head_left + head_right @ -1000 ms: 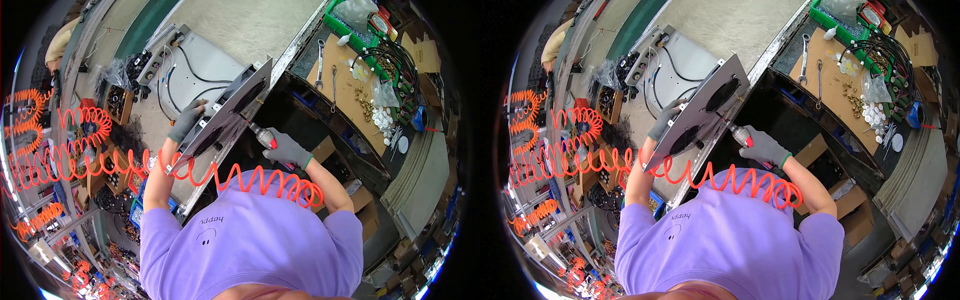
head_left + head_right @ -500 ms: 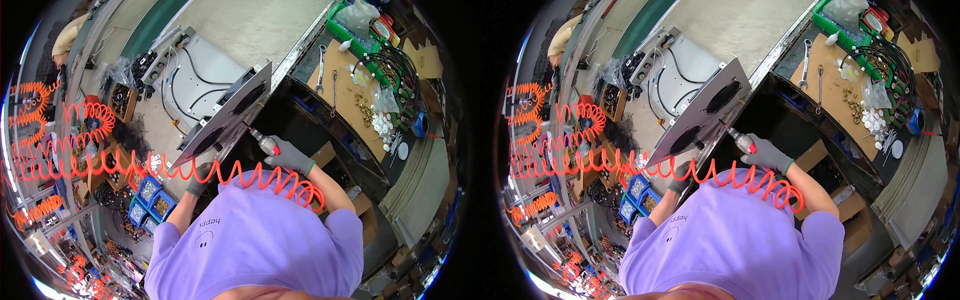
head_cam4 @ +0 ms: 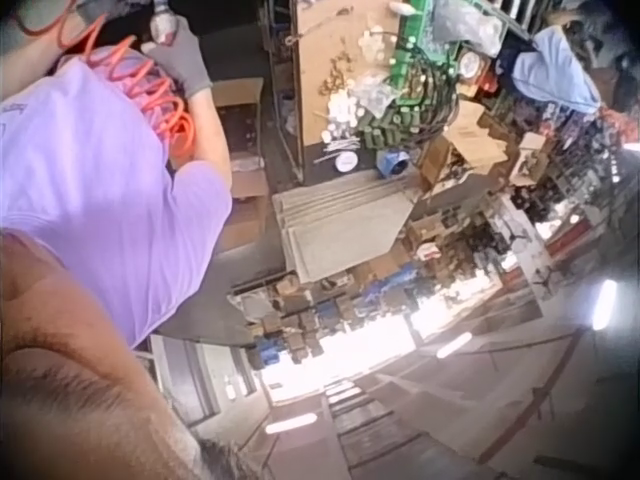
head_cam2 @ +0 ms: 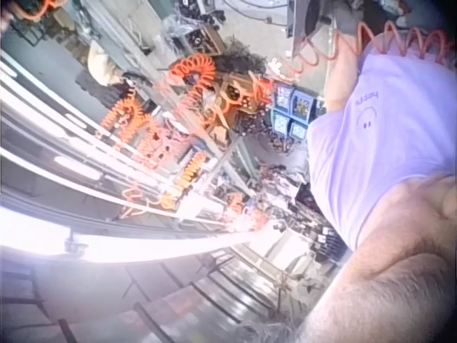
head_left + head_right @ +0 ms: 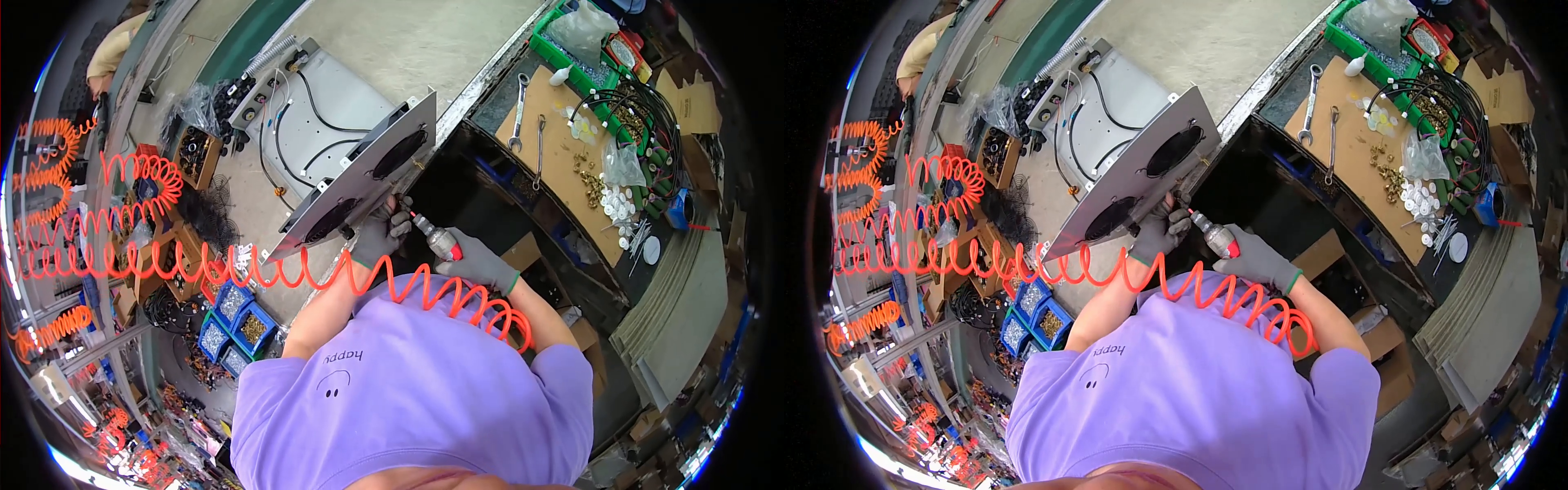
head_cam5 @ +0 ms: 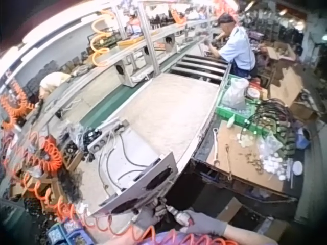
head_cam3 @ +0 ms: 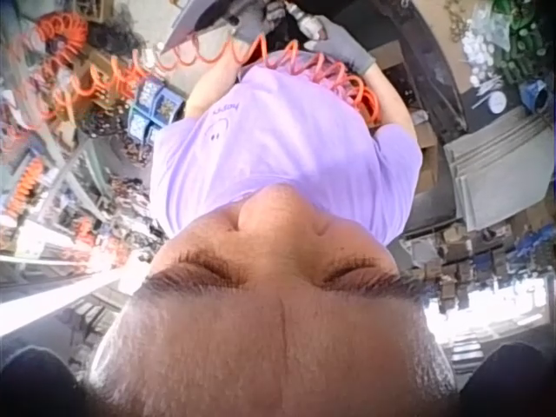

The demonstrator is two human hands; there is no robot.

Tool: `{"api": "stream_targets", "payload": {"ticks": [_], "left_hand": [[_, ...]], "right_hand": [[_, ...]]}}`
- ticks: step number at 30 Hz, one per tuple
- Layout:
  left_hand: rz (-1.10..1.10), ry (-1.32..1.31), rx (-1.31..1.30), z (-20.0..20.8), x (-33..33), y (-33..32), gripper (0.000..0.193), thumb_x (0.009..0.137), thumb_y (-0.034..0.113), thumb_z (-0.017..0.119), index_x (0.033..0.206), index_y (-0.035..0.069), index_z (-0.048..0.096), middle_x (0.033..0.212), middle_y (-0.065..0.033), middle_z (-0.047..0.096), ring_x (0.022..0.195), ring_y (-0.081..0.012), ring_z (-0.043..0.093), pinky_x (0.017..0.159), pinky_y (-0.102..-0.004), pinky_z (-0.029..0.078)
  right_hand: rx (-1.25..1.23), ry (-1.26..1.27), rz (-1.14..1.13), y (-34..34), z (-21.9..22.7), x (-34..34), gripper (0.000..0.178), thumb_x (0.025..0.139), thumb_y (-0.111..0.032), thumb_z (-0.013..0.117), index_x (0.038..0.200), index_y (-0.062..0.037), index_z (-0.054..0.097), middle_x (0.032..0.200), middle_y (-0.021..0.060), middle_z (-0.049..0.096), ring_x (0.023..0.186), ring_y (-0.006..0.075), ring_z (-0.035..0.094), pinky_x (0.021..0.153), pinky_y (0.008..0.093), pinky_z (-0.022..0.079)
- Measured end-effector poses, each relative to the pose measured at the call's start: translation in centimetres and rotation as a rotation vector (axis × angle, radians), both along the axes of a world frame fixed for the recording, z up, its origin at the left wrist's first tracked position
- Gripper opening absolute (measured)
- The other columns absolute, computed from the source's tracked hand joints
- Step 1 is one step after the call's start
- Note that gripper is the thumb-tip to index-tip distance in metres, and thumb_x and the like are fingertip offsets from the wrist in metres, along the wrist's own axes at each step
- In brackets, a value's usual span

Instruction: The recorder assembles a metal electronics chassis by installing fans, securing components with a power screwdriver, and then retrieving additional metal panels and parts from a storage area.

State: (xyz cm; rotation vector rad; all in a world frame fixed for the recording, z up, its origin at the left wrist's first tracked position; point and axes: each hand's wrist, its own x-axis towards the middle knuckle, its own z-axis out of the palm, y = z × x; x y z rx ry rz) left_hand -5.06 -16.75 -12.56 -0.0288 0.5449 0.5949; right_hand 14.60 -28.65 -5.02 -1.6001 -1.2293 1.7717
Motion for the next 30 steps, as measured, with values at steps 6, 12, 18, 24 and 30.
{"api": "stream_targets", "payload": {"ticks": [6,12,18,24,30], "left_hand": [[0.019,-0.052,0.064,0.3,0.8,-0.7,0.026,0.084,0.025,0.061,0.1,0.006,0.053,0.089,-0.0077,0.058,0.055,-0.0085,0.045,0.041,-0.0197,0.035],[0.064,0.057,0.14,2.4,1.2,-1.5,0.023,0.087,0.024,0.058,0.104,0.008,0.053,0.093,-0.0077,0.059,0.062,-0.0099,0.05,0.053,-0.0219,0.043],[-0.071,0.2,0.274,5.4,2.0,-1.0,0.029,0.092,0.023,0.049,0.115,0.004,0.049,0.091,-0.0075,0.059,0.068,-0.0121,0.054,0.061,-0.0261,0.047],[0.006,0.799,1.173,19.4,2.1,-2.5,0.038,0.09,0.018,0.048,0.12,-0.003,0.041,0.1,-0.0114,0.055,0.081,-0.0139,0.054,0.071,-0.0256,0.043],[-0.093,1.565,2.337,26.7,4.3,4.9,0.075,0.07,0.044,0.068,0.124,-0.001,0.042,0.122,-0.0199,0.048,0.12,-0.037,0.037,0.094,-0.0432,0.035]], "right_hand": [[0.023,-0.026,0.014,-0.2,0.0,0.3,0.064,0.066,-0.032,0.07,0.118,-0.0054,0.044,0.097,0.017,0.056,0.09,0.0279,0.056,0.081,0.0355,0.043],[0.039,0.157,-0.066,-0.8,-0.5,0.5,0.06,0.066,-0.027,0.071,0.115,-0.0035,0.046,0.095,0.0109,0.055,0.085,0.0188,0.053,0.078,0.0309,0.043],[0.103,0.269,-0.161,-1.2,-0.3,0.8,0.059,0.065,-0.024,0.07,0.116,-0.0034,0.046,0.092,0.0063,0.053,0.083,0.0151,0.05,0.077,0.0297,0.042],[0.127,0.183,-0.238,0.8,0.1,3.1,0.056,0.067,-0.014,0.066,0.118,-0.0039,0.045,0.092,0.004,0.05,0.082,0.0124,0.051,0.075,0.0281,0.044],[0.173,0.052,-0.268,2.2,-2.5,4.4,0.058,0.066,-0.025,0.069,0.115,-0.006,0.046,0.087,0.0078,0.055,0.072,0.0174,0.055,0.067,0.0313,0.047]]}}
